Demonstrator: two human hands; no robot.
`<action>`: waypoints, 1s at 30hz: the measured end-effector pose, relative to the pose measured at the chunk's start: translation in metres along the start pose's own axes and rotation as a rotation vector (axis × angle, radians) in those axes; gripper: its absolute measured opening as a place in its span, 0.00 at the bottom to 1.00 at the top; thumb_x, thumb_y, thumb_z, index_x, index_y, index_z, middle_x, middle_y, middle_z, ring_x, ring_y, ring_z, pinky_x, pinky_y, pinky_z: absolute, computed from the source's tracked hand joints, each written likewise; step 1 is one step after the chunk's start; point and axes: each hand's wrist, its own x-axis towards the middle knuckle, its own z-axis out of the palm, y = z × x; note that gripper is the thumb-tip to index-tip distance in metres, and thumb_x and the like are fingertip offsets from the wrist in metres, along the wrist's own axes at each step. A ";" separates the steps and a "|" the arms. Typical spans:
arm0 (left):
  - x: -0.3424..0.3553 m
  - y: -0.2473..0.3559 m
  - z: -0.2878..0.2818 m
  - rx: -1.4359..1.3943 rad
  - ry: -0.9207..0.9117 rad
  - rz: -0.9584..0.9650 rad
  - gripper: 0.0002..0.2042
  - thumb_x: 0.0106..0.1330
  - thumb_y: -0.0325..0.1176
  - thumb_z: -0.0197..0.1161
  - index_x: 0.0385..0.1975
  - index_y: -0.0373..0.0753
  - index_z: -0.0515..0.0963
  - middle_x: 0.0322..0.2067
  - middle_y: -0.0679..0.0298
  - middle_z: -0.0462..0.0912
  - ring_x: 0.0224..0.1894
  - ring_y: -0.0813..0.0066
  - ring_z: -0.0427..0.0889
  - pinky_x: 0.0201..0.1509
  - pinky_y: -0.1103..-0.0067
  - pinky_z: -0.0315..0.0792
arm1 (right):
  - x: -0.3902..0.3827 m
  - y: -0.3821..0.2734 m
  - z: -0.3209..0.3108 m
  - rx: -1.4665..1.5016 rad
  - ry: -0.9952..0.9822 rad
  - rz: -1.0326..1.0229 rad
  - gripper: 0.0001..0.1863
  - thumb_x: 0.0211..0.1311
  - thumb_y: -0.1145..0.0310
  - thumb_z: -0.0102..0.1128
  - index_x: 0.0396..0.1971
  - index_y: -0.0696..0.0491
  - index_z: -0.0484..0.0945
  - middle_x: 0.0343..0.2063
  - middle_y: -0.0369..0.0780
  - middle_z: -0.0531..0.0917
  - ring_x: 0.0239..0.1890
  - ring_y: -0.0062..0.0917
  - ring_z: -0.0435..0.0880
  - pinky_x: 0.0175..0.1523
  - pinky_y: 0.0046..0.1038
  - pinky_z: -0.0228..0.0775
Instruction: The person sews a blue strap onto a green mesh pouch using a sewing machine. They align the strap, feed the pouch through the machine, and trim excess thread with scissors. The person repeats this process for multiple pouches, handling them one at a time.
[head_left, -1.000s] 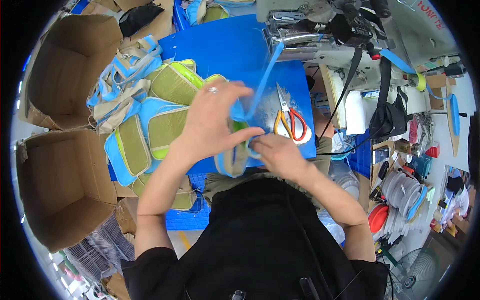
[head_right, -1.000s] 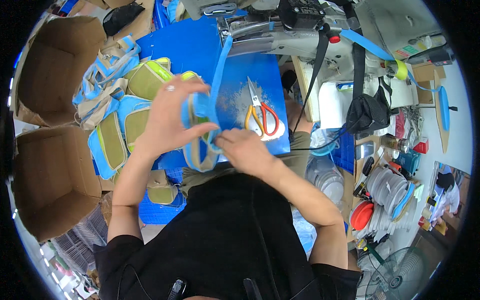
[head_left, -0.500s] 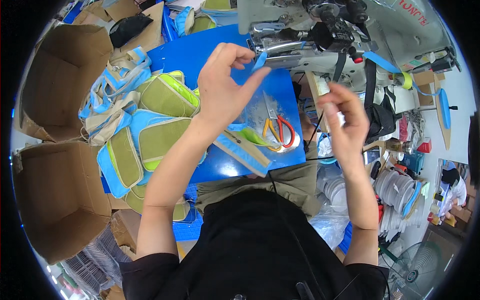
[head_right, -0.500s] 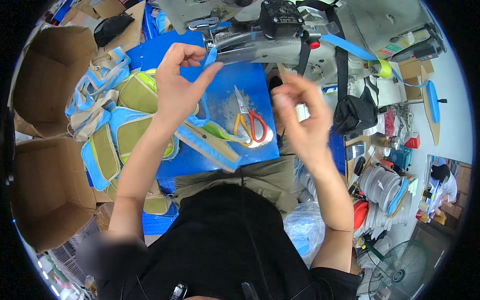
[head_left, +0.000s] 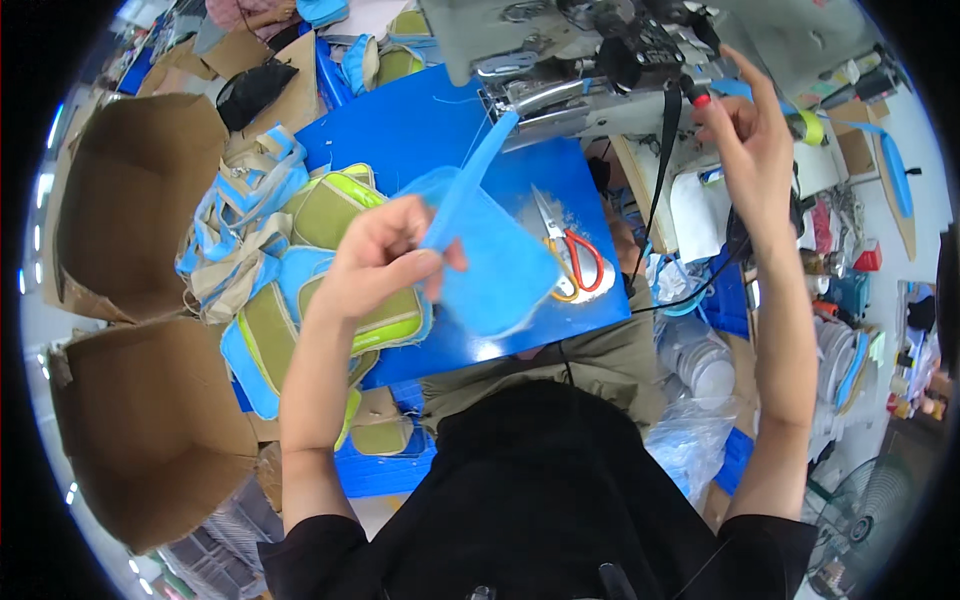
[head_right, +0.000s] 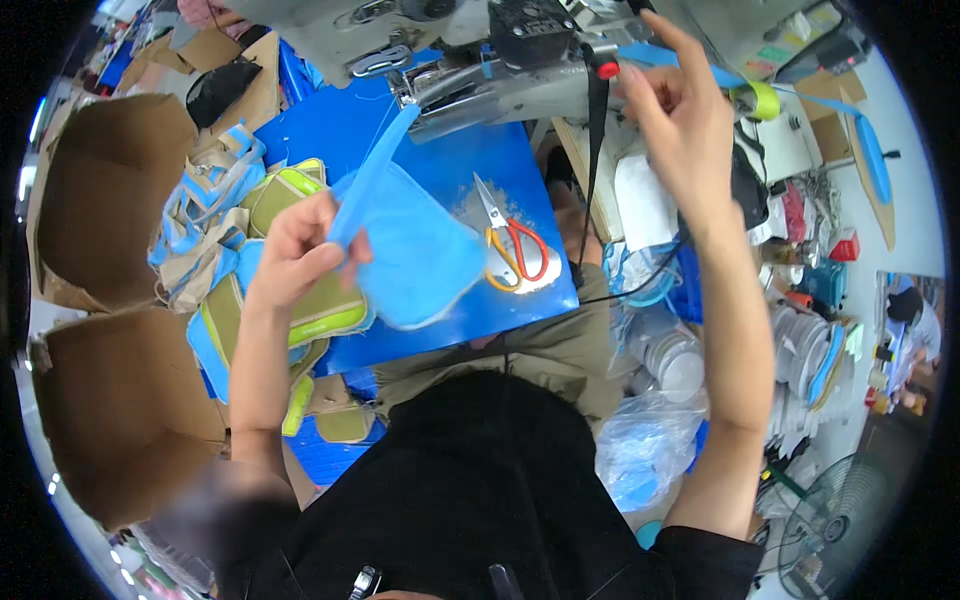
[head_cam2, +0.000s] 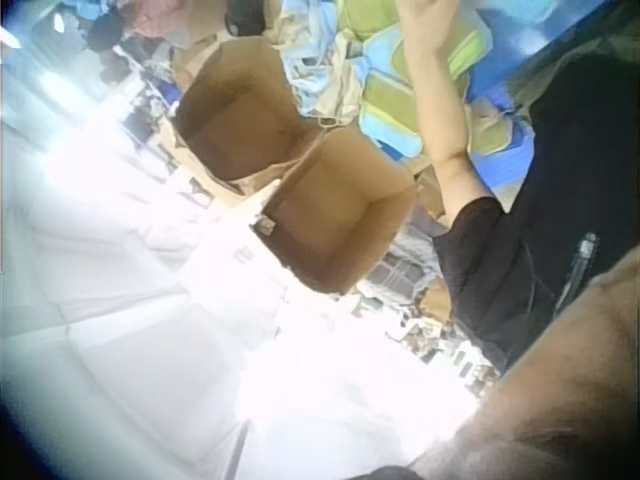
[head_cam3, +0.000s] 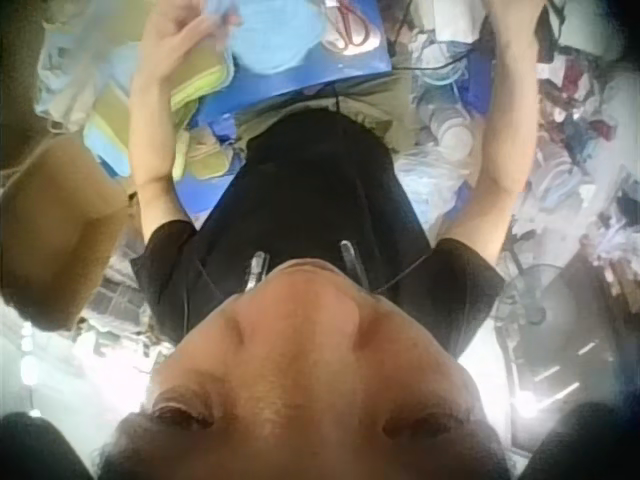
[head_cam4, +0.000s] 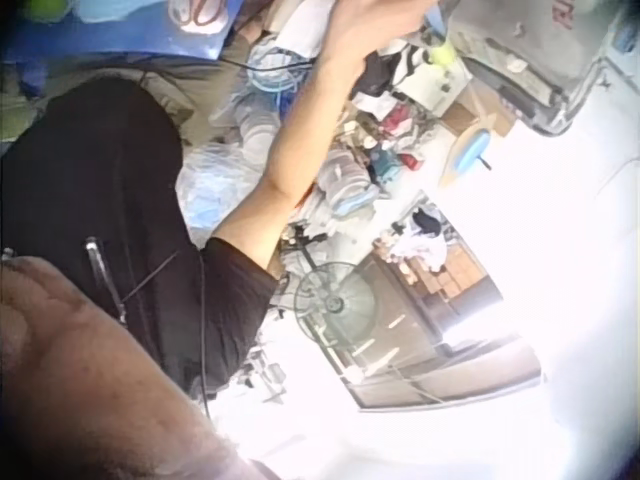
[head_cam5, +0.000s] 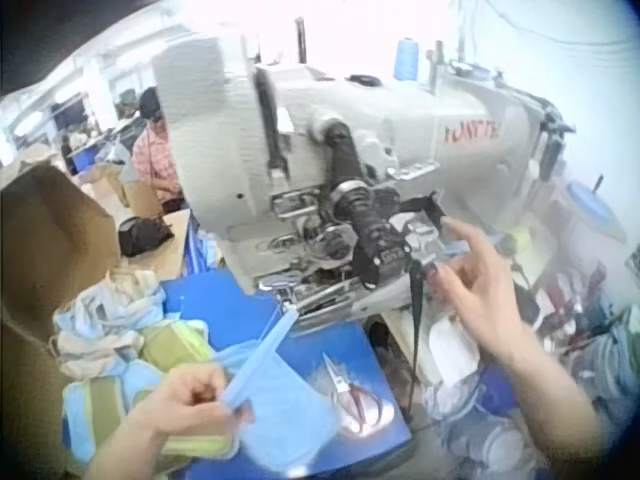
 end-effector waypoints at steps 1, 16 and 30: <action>-0.011 0.007 -0.008 0.061 0.004 -0.024 0.09 0.70 0.31 0.69 0.36 0.39 0.73 0.38 0.59 0.86 0.32 0.82 0.81 0.33 0.84 0.74 | 0.005 0.001 -0.002 -0.072 -0.053 0.042 0.21 0.73 0.65 0.62 0.62 0.54 0.76 0.26 0.36 0.85 0.27 0.14 0.81 0.35 0.20 0.73; 0.027 0.054 -0.080 0.548 -0.041 -0.190 0.11 0.73 0.34 0.66 0.30 0.39 0.72 0.27 0.69 0.80 0.28 0.86 0.77 0.34 0.84 0.72 | 0.023 0.022 -0.038 -0.468 -0.075 0.054 0.15 0.72 0.56 0.64 0.36 0.55 0.84 0.18 0.35 0.81 0.22 0.13 0.78 0.29 0.21 0.66; 0.119 0.061 -0.038 0.655 -0.223 -0.092 0.11 0.70 0.37 0.66 0.33 0.34 0.80 0.30 0.64 0.87 0.30 0.83 0.81 0.36 0.83 0.74 | -0.010 0.053 -0.122 -0.496 0.031 0.210 0.18 0.74 0.54 0.64 0.35 0.56 0.83 0.17 0.30 0.75 0.22 0.10 0.72 0.29 0.17 0.61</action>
